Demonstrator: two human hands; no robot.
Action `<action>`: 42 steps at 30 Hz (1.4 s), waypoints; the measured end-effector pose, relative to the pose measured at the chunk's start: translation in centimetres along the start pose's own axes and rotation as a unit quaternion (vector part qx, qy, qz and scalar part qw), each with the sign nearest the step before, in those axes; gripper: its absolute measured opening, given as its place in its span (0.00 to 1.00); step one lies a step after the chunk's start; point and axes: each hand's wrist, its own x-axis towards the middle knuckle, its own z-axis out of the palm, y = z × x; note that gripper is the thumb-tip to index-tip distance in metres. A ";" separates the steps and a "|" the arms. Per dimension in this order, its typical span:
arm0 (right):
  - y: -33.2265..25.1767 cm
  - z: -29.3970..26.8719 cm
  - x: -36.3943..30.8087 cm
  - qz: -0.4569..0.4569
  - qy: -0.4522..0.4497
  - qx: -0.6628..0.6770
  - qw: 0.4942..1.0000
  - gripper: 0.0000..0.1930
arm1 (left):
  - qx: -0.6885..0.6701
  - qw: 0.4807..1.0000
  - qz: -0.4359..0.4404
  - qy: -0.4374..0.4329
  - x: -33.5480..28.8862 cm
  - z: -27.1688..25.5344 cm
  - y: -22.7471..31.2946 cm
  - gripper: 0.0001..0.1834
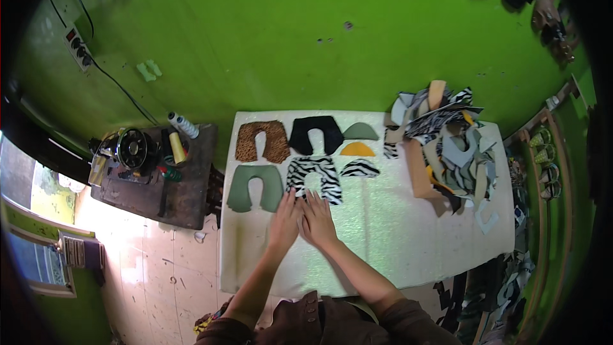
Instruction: Sort various patterned and colored material cutouts used for shoe manufacturing.
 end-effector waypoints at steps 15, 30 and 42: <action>15.5 -19.2 -13.4 0.018 0.123 0.062 0.990 0.17 | -0.013 0.997 0.073 -0.020 3.8 12.4 25.0 0.31; 21.6 -30.2 -11.5 0.021 0.115 -0.117 0.986 0.20 | -0.014 0.993 0.119 0.005 8.5 12.6 30.0 0.26; 24.8 -32.4 -7.6 0.030 0.036 -0.031 0.998 0.07 | -0.077 0.995 0.041 0.042 10.3 12.0 28.7 0.19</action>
